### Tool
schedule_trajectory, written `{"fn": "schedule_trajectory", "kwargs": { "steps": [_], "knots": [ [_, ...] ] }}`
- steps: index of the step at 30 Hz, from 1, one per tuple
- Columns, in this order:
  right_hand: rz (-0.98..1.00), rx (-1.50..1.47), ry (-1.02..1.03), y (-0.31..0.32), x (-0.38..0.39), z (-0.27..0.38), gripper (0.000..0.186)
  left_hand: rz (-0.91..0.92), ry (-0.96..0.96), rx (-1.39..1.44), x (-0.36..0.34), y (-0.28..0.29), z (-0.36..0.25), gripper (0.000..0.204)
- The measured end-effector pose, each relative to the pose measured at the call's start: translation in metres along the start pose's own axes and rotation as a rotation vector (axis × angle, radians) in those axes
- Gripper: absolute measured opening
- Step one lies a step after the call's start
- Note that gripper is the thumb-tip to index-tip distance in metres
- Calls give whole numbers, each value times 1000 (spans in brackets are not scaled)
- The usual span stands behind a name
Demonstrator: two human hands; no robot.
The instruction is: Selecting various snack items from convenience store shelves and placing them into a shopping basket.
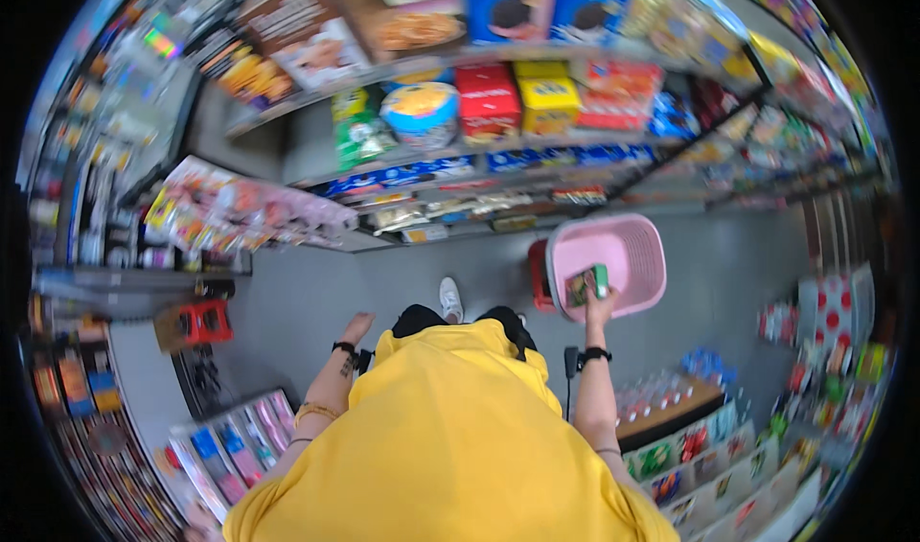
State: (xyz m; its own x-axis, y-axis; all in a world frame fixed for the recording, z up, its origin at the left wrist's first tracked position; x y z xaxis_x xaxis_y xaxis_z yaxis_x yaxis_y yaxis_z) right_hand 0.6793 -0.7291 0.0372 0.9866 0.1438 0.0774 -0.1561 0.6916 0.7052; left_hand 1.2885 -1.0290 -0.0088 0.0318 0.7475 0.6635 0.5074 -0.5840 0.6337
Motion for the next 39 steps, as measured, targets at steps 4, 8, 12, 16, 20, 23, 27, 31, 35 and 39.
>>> {"fn": "schedule_trajectory", "kwargs": {
  "steps": [4,8,12,16,20,23,27,31,35,39],
  "knots": [
    [54,-111,92,-14,-3,19,50,-91,-64,9,-8,7,-41,45],
    [77,8,179,-25,-2,31,50,-212,-126,-6,4,19,-52,45],
    [202,129,132,-48,11,30,55,-181,5,88,1,1,22,48],
    [192,112,20,-47,15,24,60,-120,222,209,31,-22,88,52],
    [236,76,83,-47,10,24,53,-116,411,307,65,-47,152,56],
    [235,70,165,-46,14,25,43,-110,470,383,78,-56,164,54],
    [380,-55,24,-60,21,23,39,-124,482,425,70,-57,159,54],
    [463,-46,48,-75,22,24,50,-142,382,420,49,-50,139,57],
    [453,94,18,-82,15,6,54,-227,267,363,37,-24,97,57],
    [425,91,24,-78,20,7,59,-233,215,371,30,-14,85,56]
  ]
}}
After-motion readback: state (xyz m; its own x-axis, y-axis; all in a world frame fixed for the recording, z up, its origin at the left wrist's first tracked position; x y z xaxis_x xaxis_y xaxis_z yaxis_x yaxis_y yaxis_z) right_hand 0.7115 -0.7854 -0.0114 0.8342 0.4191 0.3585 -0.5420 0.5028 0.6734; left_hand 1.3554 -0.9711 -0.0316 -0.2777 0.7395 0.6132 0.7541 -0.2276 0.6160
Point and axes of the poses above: each hand's wrist, its own x-axis away from the middle knuckle, its own y-axis out of the back of the hand, z = x × y, the point moved 7 cm from there along -x, towards the middle knuckle, and after that the axes turned 6 degrees about -z, right-handed, at the moved point
